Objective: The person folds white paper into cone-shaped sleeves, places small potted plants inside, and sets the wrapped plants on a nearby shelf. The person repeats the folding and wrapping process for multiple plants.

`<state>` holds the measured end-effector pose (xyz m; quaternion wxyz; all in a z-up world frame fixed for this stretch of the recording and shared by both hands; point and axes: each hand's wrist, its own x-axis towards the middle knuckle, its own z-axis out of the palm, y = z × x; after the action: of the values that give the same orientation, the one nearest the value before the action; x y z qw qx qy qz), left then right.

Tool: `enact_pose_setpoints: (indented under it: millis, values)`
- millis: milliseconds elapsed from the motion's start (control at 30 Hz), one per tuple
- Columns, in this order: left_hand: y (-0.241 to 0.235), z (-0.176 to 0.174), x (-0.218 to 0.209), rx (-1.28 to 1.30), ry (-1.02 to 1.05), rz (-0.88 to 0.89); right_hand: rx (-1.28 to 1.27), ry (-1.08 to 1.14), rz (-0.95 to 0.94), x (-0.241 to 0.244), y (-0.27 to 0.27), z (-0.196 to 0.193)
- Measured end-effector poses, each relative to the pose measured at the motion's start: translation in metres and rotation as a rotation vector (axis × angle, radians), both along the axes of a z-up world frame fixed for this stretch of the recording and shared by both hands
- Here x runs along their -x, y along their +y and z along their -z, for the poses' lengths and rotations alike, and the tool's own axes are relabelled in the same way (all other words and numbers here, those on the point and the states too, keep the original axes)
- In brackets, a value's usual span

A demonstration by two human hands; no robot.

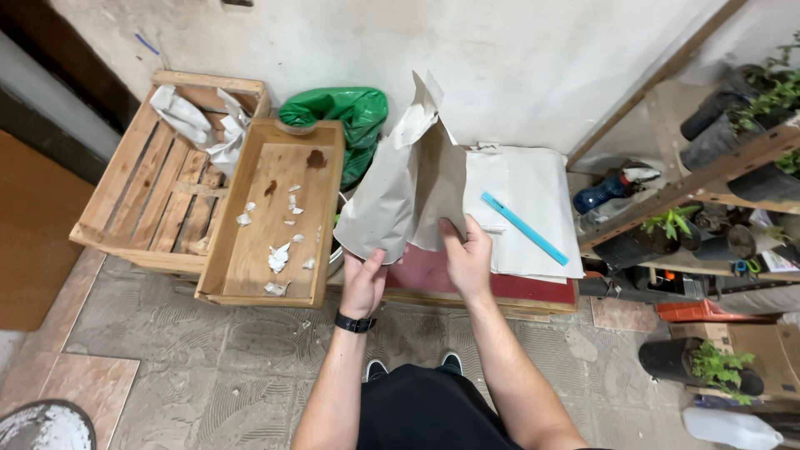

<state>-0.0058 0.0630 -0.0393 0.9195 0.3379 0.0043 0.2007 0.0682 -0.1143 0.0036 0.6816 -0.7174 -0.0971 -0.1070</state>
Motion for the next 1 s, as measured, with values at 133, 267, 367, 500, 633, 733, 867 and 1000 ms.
enact_pose_setpoints:
  millis: [133,267,367,500,633,733,867,1000]
  values:
    - [-0.025,-0.032,-0.002,0.054,-0.034,0.127,-0.049,-0.028,0.080,0.012,-0.032,-0.045]
    - [-0.047,-0.031,-0.010,0.111,-0.045,0.216,-0.081,-0.034,0.161,0.015,-0.061,-0.068]
    - [-0.061,-0.014,-0.022,0.161,-0.049,0.273,-0.085,-0.048,0.192,0.007,-0.091,-0.065]
    - [-0.076,0.017,-0.038,0.212,0.038,0.322,-0.111,-0.075,0.234,0.005,-0.118,-0.084]
    - [-0.097,-0.039,-0.025,0.248,0.173,0.300,-0.172,-0.104,0.243,0.002,-0.137,-0.098]
    - [-0.105,-0.026,-0.028,0.334,0.222,0.277,-0.155,-0.111,0.246,0.001,-0.145,-0.113]
    - [-0.103,0.032,-0.040,0.277,0.106,0.387,-0.086,-0.113,0.262,-0.014,-0.162,-0.107]
    - [-0.103,0.037,-0.042,0.263,0.129,0.422,0.008,-0.263,0.379,-0.033,-0.173,-0.107]
